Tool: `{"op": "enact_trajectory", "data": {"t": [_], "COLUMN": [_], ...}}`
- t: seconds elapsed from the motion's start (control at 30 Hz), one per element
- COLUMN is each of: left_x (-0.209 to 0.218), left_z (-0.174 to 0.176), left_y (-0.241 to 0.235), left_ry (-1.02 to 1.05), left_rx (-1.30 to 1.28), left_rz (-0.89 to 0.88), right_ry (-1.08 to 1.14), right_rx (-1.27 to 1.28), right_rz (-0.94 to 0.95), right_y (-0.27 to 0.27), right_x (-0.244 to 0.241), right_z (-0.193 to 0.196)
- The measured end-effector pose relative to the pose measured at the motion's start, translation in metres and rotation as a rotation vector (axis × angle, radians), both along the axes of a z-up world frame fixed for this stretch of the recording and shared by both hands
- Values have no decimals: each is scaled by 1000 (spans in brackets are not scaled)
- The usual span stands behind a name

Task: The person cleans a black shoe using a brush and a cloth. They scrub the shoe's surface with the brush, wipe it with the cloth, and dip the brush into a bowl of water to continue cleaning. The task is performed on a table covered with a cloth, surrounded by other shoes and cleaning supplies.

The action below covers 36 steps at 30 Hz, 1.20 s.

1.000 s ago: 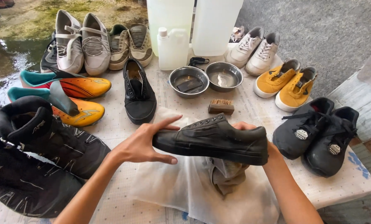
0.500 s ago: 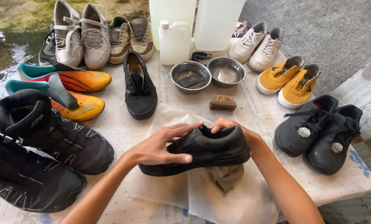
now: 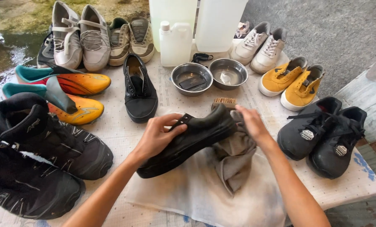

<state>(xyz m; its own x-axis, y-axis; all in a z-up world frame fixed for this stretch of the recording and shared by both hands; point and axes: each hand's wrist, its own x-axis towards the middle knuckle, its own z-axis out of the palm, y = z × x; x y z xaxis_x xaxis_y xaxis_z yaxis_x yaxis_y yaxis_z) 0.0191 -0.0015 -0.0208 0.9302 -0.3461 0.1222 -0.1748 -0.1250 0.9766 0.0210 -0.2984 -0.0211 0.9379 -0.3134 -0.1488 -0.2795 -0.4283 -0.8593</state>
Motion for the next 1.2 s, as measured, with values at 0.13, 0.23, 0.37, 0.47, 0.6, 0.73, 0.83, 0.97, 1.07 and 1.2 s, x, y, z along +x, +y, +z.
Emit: {"op": "enact_trajectory", "data": {"t": [0.13,0.23,0.37,0.47,0.6,0.73,0.83,0.97,1.07,1.2], "left_x": [0,-19,-33,-48,-48,-38,-44,-41,-33,-15], "left_z": [5,33,44,61,57,41,51,52,46,28], "left_y": [16,24,35,42,52,61,60,55,43,27], "left_ry": [-3,15,-22,-1,-24,-55,-32,-51,-39,76], "left_rx": [-50,-89,-5,95,299,127,109,99,64,-82], "left_rz": [45,30,45,64,120,40,51,20,-40,-190], "right_ry": [-363,-840,-377,107,-62,-267,-355,-458,-534,-562], "right_rx": [-318,-895,-1003,-1130,-1314,-1301,-1302,-1285,-1274,-1213], "right_rz": [67,195,476,554,612,690,751,941,1062,1116], "right_y": [-33,-73,-16,18,12,0,-22,-38,-42,-31], "right_x": [-29,-45,-101,-119,-111,-85,-52,-23,-23,-38], "right_z": [45,44,72,37,-14,-20,-36,-36,-43,-33]}}
